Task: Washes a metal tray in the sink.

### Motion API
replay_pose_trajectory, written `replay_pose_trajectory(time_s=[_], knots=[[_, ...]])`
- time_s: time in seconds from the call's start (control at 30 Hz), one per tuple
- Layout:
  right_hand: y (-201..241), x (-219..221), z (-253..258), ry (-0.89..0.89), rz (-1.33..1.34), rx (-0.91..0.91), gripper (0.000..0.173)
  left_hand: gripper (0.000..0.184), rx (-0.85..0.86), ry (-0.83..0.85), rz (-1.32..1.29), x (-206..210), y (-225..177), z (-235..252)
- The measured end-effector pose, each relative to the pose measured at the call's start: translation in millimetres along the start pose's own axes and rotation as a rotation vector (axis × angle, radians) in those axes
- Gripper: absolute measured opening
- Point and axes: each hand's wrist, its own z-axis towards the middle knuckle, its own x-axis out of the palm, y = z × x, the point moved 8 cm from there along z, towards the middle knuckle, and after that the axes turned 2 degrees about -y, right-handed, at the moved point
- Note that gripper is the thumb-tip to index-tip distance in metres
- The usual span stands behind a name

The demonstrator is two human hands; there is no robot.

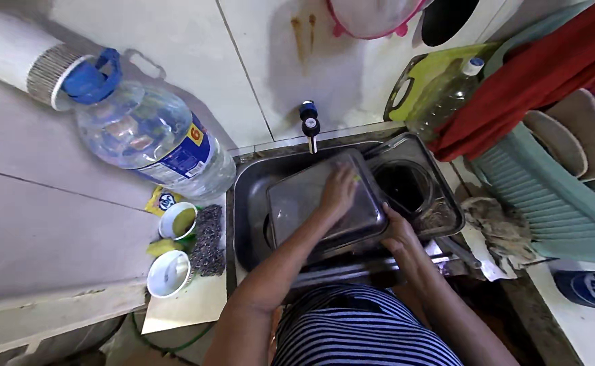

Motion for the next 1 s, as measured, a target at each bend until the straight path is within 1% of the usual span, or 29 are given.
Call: replay_pose_trajectory(time_s=[0.07,0.1,0.13,0.2,0.3,0.33,0.37,0.43,0.47,0.5,0.53,0.57,0.6,0.63,0.67,0.73,0.77,0.83,0.87,0.93,1.0], knots=[[-7.7,-1.7,12.9,-0.009,0.021,0.024,0.039,0.035,0.152,0.055,-0.029,17.1,-20.5,-17.4],[-10.2,-3.4,18.5,-0.018,0.020,0.029,0.040,0.032,0.178,0.053,-0.049,17.9,-22.7,-25.6],[-11.7,-4.6,21.9,-0.032,0.013,0.034,0.040,0.031,0.161,0.027,-0.077,14.0,-19.3,-32.6],[-15.3,-6.6,27.9,-0.056,-0.003,0.036,0.039,0.026,0.024,-0.017,-0.165,-1.7,1.7,-46.3],[-22.2,-6.7,38.1,-0.043,-0.012,0.042,0.038,0.024,-0.236,-0.012,-0.385,-30.7,46.2,-74.2],[-24.5,-6.6,40.7,-0.051,-0.007,0.045,0.038,0.024,-0.339,-0.030,-0.505,-39.8,61.8,-88.2],[-27.2,-6.7,42.9,-0.059,-0.003,0.052,0.037,0.025,-0.459,-0.080,-0.689,-48.4,75.8,-105.0],[-33.5,-8.4,49.6,-0.041,-0.024,0.072,0.037,0.027,-0.689,-0.247,-1.148,-66.5,93.8,-141.5],[-35.6,-10.8,54.5,-0.021,-0.069,0.073,0.039,0.031,-0.748,-0.326,-1.334,-78.4,98.3,-158.1],[-35.8,-14.7,59.0,-0.008,-0.163,0.061,0.040,0.037,-0.752,-0.393,-1.451,-94.6,101.2,-173.8],[-32.8,-19.2,61.7,-0.012,-0.308,0.025,0.041,0.043,-0.709,-0.446,-1.470,-114.4,105.0,-189.7],[-25.4,-22.5,61.8,-0.036,-0.499,-0.042,0.040,0.044,-0.659,-0.512,-1.417,-136.0,112.3,-207.0],[-15.6,-22.5,59.5,-0.062,-0.699,-0.117,0.037,0.039,-0.610,-0.587,-1.295,-158.5,122.1,-225.4],[-4.3,-17.6,53.9,-0.069,-0.888,-0.192,0.035,0.033,-0.583,-0.670,-1.100,-181.1,131.8,-244.6],[7.5,-8.6,47.2,-0.060,-1.051,-0.272,0.037,0.031,-0.586,-0.760,-0.858,-202.7,138.6,-263.3],[30.6,16.9,34.7,-0.037,-1.274,-0.475,0.049,0.036,-0.653,-0.872,-0.369,-233.8,149.1,-294.3],[40.2,32.1,28.7,-0.013,-1.312,-0.601,0.050,0.038,-0.698,-0.883,-0.172,-242.3,154.8,-305.2],[53.7,69.9,12.8,0.102,-1.262,-0.817,0.049,0.038,-0.737,-0.843,0.119,-248.8,166.9,-317.6],[58.0,91.8,3.6,0.182,-1.216,-0.878,0.051,0.037,-0.749,-0.805,0.207,-247.7,172.6,-320.2],[63.8,139.1,-15.6,0.338,-1.177,-0.943,0.063,0.037,-0.752,-0.760,0.329,-242.4,177.7,-319.8],[66.1,185.0,-32.2,0.416,-1.220,-0.999,0.078,0.035,-0.713,-0.801,0.430,-239.3,165.1,-311.5]])
